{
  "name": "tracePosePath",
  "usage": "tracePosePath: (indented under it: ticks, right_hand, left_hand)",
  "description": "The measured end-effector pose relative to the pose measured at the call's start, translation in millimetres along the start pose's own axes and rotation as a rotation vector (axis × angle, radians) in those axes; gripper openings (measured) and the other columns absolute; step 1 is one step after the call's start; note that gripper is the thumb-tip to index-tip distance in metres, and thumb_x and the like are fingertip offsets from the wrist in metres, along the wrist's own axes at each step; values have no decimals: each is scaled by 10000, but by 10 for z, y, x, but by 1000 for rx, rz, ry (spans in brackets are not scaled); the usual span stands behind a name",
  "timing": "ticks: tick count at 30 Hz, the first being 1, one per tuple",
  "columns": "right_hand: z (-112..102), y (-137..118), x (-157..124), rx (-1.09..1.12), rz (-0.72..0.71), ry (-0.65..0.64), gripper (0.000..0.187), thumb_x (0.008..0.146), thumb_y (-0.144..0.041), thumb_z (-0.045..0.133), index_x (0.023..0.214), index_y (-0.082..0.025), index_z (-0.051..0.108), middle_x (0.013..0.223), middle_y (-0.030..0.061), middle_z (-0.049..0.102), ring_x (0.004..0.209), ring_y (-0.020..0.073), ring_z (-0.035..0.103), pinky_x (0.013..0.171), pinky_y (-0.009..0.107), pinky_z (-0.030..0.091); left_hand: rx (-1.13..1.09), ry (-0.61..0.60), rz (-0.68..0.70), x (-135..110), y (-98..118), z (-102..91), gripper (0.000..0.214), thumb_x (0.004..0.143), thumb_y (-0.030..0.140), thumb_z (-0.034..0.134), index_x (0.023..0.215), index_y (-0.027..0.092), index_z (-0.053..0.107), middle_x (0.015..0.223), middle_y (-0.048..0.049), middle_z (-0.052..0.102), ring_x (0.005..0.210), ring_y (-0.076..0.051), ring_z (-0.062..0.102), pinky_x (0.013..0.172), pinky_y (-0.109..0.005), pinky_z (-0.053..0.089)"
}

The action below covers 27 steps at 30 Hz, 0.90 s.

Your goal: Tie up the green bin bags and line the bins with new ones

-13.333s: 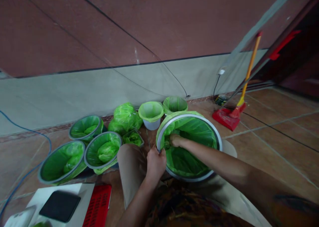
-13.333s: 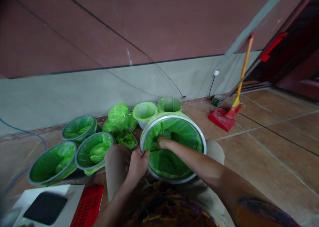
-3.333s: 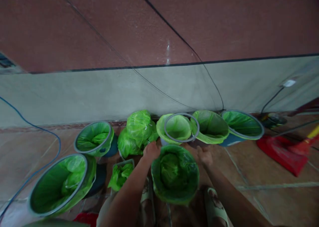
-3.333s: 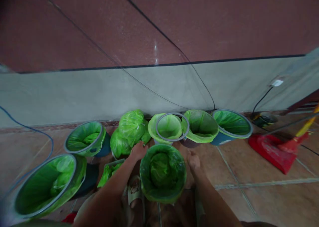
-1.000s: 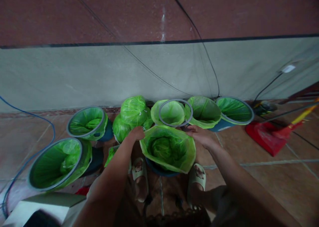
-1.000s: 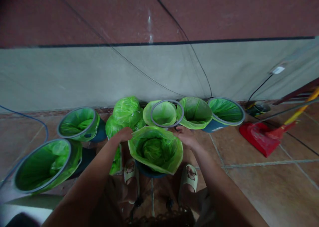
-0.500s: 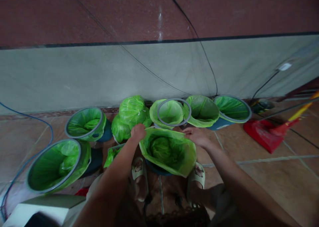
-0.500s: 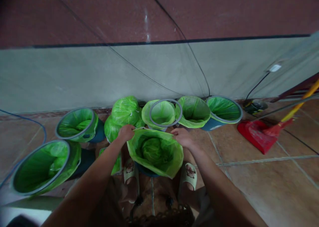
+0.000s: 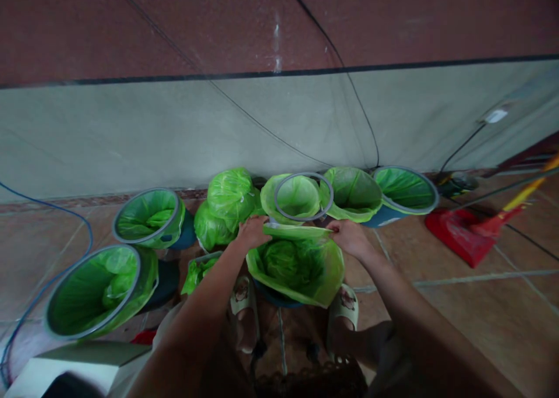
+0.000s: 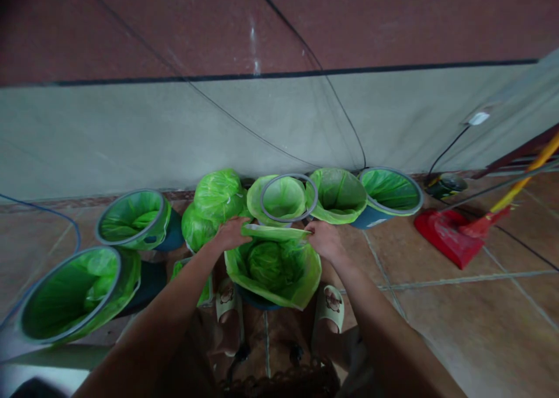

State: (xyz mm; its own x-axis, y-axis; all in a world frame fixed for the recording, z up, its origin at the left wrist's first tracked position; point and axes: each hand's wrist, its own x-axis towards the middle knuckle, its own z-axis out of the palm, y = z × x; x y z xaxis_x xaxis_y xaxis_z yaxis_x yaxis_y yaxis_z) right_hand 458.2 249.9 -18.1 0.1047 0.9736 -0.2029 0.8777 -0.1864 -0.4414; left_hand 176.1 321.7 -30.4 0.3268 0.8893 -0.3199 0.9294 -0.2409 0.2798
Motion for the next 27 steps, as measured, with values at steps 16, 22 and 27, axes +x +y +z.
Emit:
tracePosePath:
  ticks: [16, 22, 27]
  right_hand:
    - [-33, -74, -79, -247, 80, -33, 192, 828, -270, 561, 924, -177, 699, 907, 88, 716, 860, 207, 650, 701, 264, 424]
    - [-44, -81, -133, -375, 120, -210, 324, 837, -377, 581, 1055, -165, 691, 1053, 147, 705, 1007, 285, 649, 815, 344, 468]
    - [-53, -177, -124, -296, -42, -162, 445, 854, -393, 585, 1242, -175, 603, 1175, 133, 676, 1076, 276, 625, 882, 341, 461]
  left_hand:
    - [4, 346, 7, 23, 246, -17, 259, 931, 290, 459, 1035, 216, 684, 1066, -64, 677, 920, -183, 658, 805, -265, 481]
    - [2, 102, 29, 23, 179, 16, 579, 787, 404, 675, 1297, 167, 538, 1204, -123, 649, 1102, -256, 620, 918, -309, 477]
    - [-146, 28, 18, -35, -29, -192, 858, 709, 560, 711, 1404, 142, 431, 1404, -158, 528, 1270, -291, 522, 1026, -338, 424]
